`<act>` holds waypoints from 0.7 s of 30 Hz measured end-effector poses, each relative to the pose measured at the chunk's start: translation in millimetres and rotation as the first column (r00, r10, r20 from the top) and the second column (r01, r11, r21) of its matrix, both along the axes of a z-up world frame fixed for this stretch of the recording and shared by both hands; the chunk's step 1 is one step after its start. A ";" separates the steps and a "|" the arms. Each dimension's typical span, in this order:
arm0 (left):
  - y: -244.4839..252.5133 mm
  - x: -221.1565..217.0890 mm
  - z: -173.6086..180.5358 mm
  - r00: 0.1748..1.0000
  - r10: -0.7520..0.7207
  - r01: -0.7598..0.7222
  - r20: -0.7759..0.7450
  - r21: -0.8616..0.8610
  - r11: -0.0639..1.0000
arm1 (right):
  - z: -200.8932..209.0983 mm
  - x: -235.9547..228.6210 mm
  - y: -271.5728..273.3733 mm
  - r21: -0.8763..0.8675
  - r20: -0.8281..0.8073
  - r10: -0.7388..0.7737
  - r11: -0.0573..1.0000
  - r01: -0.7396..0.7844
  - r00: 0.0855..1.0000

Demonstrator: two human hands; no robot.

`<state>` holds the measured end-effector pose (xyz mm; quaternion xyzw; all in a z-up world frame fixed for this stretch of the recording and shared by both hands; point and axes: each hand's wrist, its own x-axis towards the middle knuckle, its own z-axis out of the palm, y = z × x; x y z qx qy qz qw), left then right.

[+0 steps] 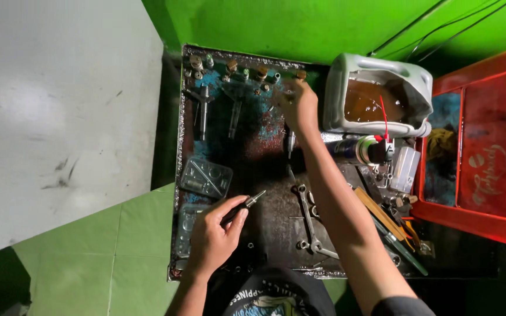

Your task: The person assembles small mechanical components on a cluttered workbench. They handle cylindrical parts, apply lubricant from a spray can, and use a file and wrenches to adjust and fit pieces together.

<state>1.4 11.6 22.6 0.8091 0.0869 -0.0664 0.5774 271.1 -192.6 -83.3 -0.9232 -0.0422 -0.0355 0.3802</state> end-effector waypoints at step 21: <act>-31.0 -1.3 15.7 0.980 0.053 -0.038 0.194 -0.081 0.996 | 140.7 -212.5 -36.7 0.541 -0.256 0.271 0.835 -0.094 0.928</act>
